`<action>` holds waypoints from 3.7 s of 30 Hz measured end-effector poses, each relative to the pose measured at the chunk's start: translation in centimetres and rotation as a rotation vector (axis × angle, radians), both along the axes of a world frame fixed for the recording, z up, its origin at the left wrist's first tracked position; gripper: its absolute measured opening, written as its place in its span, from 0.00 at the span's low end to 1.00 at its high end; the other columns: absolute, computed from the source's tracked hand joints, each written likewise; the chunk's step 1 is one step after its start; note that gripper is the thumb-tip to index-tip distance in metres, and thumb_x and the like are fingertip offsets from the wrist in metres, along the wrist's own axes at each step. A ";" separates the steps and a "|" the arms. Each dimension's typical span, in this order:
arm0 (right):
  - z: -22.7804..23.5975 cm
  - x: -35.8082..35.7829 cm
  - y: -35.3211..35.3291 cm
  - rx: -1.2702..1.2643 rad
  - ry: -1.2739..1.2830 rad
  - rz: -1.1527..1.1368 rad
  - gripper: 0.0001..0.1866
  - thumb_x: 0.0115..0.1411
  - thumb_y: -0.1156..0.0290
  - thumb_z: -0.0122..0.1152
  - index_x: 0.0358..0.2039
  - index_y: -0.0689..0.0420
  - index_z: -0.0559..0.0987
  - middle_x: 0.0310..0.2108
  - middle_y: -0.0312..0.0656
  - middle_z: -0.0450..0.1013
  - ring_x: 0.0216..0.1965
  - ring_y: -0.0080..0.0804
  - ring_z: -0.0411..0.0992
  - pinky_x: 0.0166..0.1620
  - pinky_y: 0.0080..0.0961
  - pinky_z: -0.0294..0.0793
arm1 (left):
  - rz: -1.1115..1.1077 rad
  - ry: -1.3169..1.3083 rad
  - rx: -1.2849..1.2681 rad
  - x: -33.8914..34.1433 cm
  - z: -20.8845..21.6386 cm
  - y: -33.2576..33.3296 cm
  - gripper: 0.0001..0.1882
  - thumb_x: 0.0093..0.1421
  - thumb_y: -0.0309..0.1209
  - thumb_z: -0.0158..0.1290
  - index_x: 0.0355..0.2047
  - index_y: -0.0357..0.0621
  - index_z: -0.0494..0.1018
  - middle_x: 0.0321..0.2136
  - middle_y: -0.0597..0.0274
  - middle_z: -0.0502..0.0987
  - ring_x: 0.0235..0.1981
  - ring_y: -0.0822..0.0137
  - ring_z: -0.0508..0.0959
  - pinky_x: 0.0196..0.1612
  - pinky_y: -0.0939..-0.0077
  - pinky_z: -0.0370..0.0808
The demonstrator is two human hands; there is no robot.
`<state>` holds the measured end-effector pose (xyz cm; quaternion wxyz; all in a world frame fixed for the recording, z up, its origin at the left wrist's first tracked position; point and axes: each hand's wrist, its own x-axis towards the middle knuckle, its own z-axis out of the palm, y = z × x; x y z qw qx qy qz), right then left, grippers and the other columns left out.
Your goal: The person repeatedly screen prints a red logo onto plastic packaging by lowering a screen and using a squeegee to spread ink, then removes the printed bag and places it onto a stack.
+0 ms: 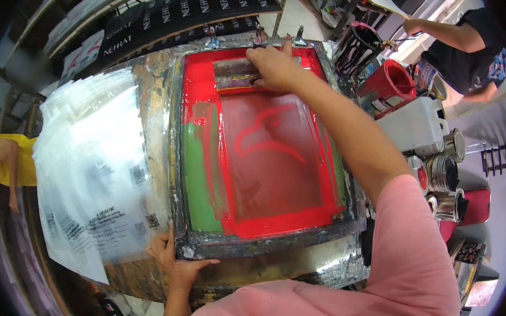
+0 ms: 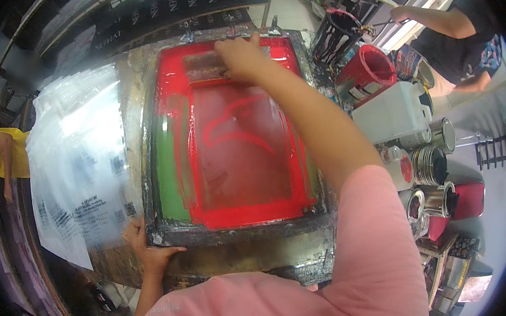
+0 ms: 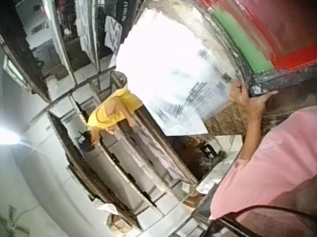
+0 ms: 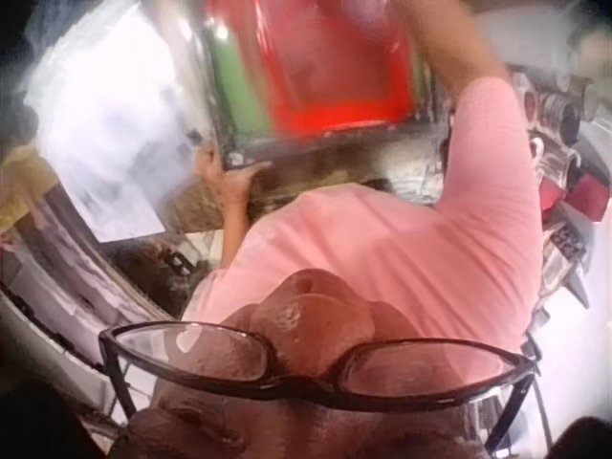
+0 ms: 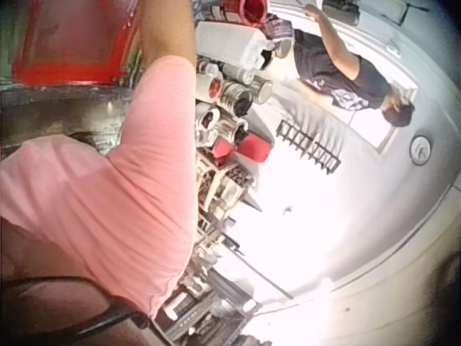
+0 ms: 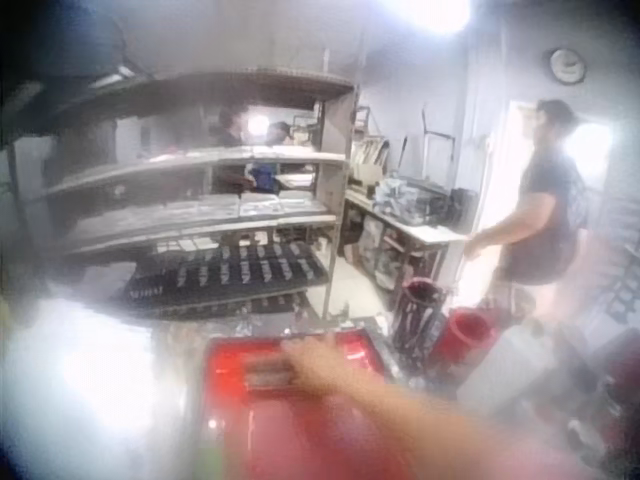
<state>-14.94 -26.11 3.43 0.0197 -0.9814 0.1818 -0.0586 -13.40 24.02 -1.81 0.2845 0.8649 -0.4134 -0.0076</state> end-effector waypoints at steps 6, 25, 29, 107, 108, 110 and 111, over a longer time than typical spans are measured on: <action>-2.9 -1.4 -1.1 -0.384 -0.297 -0.091 0.22 0.55 0.75 0.63 0.51 0.54 0.72 0.46 0.42 0.74 0.53 0.43 0.73 0.60 0.65 0.61 | -0.033 0.013 -0.218 -0.7 -2.7 0.2 0.74 0.26 0.71 0.72 0.68 0.31 0.66 0.49 0.52 0.81 0.45 0.51 0.73 0.56 0.52 0.65; 30.1 -12.6 19.3 -0.060 -0.376 -0.124 0.39 0.74 0.34 0.40 0.29 0.58 0.80 0.24 0.44 0.74 0.28 0.36 0.73 0.37 0.37 0.74 | -0.019 -0.440 -0.253 18.5 -2.4 -26.4 0.21 0.66 0.47 0.61 0.48 0.44 0.84 0.40 0.50 0.79 0.45 0.46 0.77 0.51 0.49 0.72; 29.5 -11.5 17.8 -0.125 -0.430 -0.150 0.35 0.74 0.37 0.41 0.38 0.58 0.82 0.29 0.47 0.77 0.34 0.39 0.76 0.42 0.39 0.76 | -0.154 -0.186 -0.360 15.4 -3.0 -26.8 0.09 0.67 0.39 0.61 0.41 0.51 0.85 0.35 0.53 0.79 0.37 0.48 0.79 0.39 0.53 0.74; -2.1 -4.1 3.8 -0.222 -0.182 -0.048 0.22 0.56 0.70 0.67 0.51 0.53 0.72 0.50 0.42 0.73 0.56 0.45 0.70 0.61 0.64 0.59 | -0.018 -0.093 0.015 0.2 -0.1 -0.2 0.71 0.19 0.71 0.74 0.65 0.44 0.76 0.37 0.62 0.69 0.44 0.56 0.70 0.55 0.52 0.63; -1.5 -2.8 1.8 -0.157 -0.079 -0.054 0.24 0.55 0.68 0.70 0.52 0.54 0.72 0.53 0.43 0.74 0.57 0.46 0.71 0.61 0.64 0.59 | -0.013 -0.094 -0.006 0.3 0.2 -0.6 0.71 0.18 0.71 0.73 0.64 0.44 0.76 0.37 0.62 0.69 0.43 0.56 0.70 0.55 0.52 0.64; 1.3 0.3 -0.5 0.021 0.118 -0.008 0.25 0.55 0.69 0.71 0.53 0.53 0.73 0.54 0.44 0.75 0.58 0.47 0.72 0.61 0.64 0.60 | 0.025 -0.039 -0.065 -0.2 -0.5 -0.1 0.75 0.20 0.74 0.72 0.67 0.39 0.71 0.38 0.60 0.73 0.42 0.55 0.70 0.55 0.53 0.65; 2.8 1.5 -0.7 0.106 0.216 0.020 0.26 0.55 0.69 0.72 0.53 0.53 0.73 0.54 0.44 0.75 0.58 0.47 0.72 0.61 0.65 0.60 | 0.062 0.004 -0.152 -0.7 -1.8 0.3 0.76 0.21 0.74 0.71 0.68 0.38 0.70 0.39 0.60 0.74 0.42 0.55 0.70 0.55 0.54 0.64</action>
